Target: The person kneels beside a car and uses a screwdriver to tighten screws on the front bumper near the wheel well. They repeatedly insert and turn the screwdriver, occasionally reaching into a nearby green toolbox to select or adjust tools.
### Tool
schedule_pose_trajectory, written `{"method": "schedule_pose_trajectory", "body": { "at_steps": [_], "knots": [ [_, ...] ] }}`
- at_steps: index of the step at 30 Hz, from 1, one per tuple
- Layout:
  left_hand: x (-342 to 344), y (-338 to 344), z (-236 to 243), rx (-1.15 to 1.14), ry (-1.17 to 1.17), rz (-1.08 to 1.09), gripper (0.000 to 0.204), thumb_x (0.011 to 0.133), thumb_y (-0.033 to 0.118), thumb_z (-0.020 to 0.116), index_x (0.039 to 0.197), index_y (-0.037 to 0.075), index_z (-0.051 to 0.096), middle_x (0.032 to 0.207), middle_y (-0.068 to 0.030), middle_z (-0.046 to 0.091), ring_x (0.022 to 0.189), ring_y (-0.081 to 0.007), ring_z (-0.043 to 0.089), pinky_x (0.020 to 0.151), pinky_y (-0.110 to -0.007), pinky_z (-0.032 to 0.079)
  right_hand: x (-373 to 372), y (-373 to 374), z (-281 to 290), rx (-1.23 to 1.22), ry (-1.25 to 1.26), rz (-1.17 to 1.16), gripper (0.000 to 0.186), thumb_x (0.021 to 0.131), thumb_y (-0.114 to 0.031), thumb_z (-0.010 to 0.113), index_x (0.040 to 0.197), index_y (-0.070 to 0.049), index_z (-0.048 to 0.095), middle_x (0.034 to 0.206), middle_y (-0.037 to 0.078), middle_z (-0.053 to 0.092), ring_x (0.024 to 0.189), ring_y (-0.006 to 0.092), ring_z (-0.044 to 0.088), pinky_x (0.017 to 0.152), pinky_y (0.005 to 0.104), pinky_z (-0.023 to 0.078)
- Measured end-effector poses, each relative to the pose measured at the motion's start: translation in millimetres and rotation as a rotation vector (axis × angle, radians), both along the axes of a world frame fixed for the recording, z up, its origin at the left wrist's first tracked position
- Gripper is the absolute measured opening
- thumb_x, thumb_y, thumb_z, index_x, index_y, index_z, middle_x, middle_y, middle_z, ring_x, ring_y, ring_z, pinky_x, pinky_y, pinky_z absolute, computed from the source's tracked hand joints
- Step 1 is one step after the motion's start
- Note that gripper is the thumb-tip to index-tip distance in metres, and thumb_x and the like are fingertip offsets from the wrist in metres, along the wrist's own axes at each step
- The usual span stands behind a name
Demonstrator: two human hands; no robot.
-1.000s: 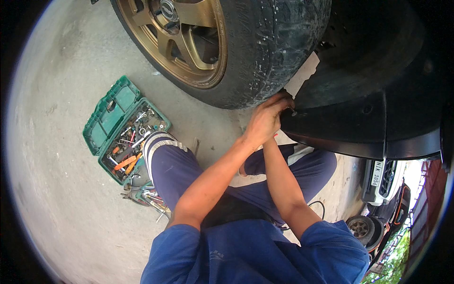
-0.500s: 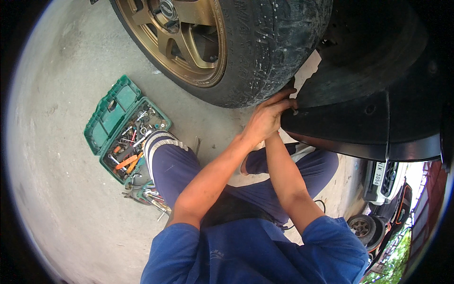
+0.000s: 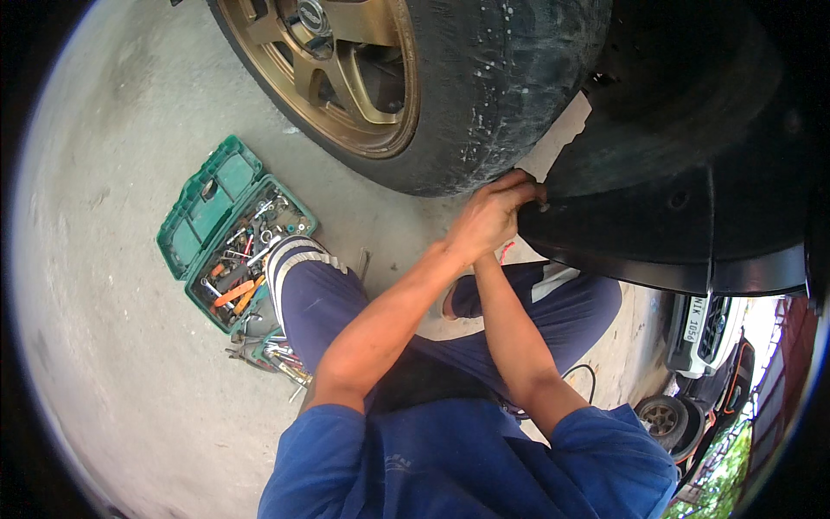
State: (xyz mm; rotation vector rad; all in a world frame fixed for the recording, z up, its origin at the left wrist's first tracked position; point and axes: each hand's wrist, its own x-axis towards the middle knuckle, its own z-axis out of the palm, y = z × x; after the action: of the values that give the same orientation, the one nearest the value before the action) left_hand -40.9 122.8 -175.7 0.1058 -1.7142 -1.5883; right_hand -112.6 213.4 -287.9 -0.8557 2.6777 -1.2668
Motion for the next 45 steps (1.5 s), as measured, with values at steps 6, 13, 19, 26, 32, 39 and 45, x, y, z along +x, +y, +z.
{"method": "schedule_pose_trajectory", "body": {
  "at_steps": [6,13,19,26,32,39,45],
  "knots": [
    [0.6,0.5,3.0,0.015,-0.015,0.004,0.038,0.076,-0.018,0.053,0.098,0.006,0.073,0.098,-0.0101,0.069,0.094,-0.0309,0.069,0.082,-0.038,0.055,13.0,5.3,-4.9,-0.040,-0.014,-0.013,0.026,0.102,-0.019,0.051,0.120,-0.002,0.054,0.111,0.008,0.060,0.105,0.0173,0.055,0.093,0.0315,0.044],
    [2.0,0.4,13.3,0.042,-0.111,-0.017,0.033,0.077,-0.016,0.055,0.097,0.004,0.072,0.093,-0.0106,0.067,0.088,-0.0301,0.069,0.078,-0.038,0.054,45.2,17.2,-12.7,-0.105,-0.043,-0.016,0.026,0.103,-0.019,0.050,0.123,-0.003,0.052,0.113,0.008,0.059,0.108,0.0172,0.054,0.095,0.0315,0.043],
    [8.9,0.0,13.6,0.070,-0.131,-0.044,0.034,0.079,-0.013,0.057,0.101,0.006,0.073,0.097,-0.0107,0.069,0.092,-0.0305,0.069,0.082,-0.037,0.054,49.5,21.5,-11.0,-0.113,-0.029,-0.010,0.026,0.104,-0.018,0.048,0.125,-0.003,0.051,0.115,0.008,0.058,0.111,0.0171,0.053,0.098,0.0315,0.042],
    [-3.4,3.9,-2.0,-0.013,-0.024,0.011,0.028,0.084,-0.008,0.059,0.104,0.005,0.073,0.121,-0.0133,0.070,0.114,-0.0357,0.067,0.097,-0.038,0.053,-13.3,7.9,-2.3,-0.027,0.035,-0.007,0.027,0.105,-0.018,0.046,0.128,-0.004,0.049,0.118,0.008,0.056,0.115,0.0170,0.051,0.100,0.0315,0.042],
    [-5.5,-2.4,-17.0,-0.008,-0.041,-0.082,0.020,0.099,0.014,0.060,0.114,0.003,0.066,0.122,-0.0174,0.066,0.117,-0.0377,0.063,0.099,-0.044,0.049,-28.4,14.4,-4.4,-0.010,0.030,-0.008,0.027,0.106,-0.018,0.045,0.130,-0.005,0.048,0.120,0.008,0.055,0.117,0.0169,0.050,0.102,0.0315,0.041],
    [-11.1,-12.0,-18.6,-0.051,-0.131,-0.283,0.022,0.102,0.024,0.053,0.110,0.006,0.063,0.118,-0.0118,0.055,0.113,-0.0363,0.057,0.095,-0.045,0.045,-29.1,15.4,-11.8,-0.041,-0.015,-0.001,0.028,0.107,-0.018,0.043,0.132,-0.006,0.047,0.123,0.008,0.054,0.121,0.0168,0.049,0.105,0.0315,0.040],
    [-19.1,-22.1,-23.9,-0.354,-0.014,-0.248,0.014,0.089,0.012,0.062,0.101,0.004,0.064,0.107,-0.0143,0.054,0.106,-0.0353,0.054,0.094,-0.046,0.043,-36.5,55.9,7.8,-0.429,-0.457,0.066,0.029,0.108,-0.017,0.041,0.135,-0.007,0.045,0.125,0.008,0.053,0.124,0.0167,0.048,0.107,0.0315,0.040]
  ]
}}
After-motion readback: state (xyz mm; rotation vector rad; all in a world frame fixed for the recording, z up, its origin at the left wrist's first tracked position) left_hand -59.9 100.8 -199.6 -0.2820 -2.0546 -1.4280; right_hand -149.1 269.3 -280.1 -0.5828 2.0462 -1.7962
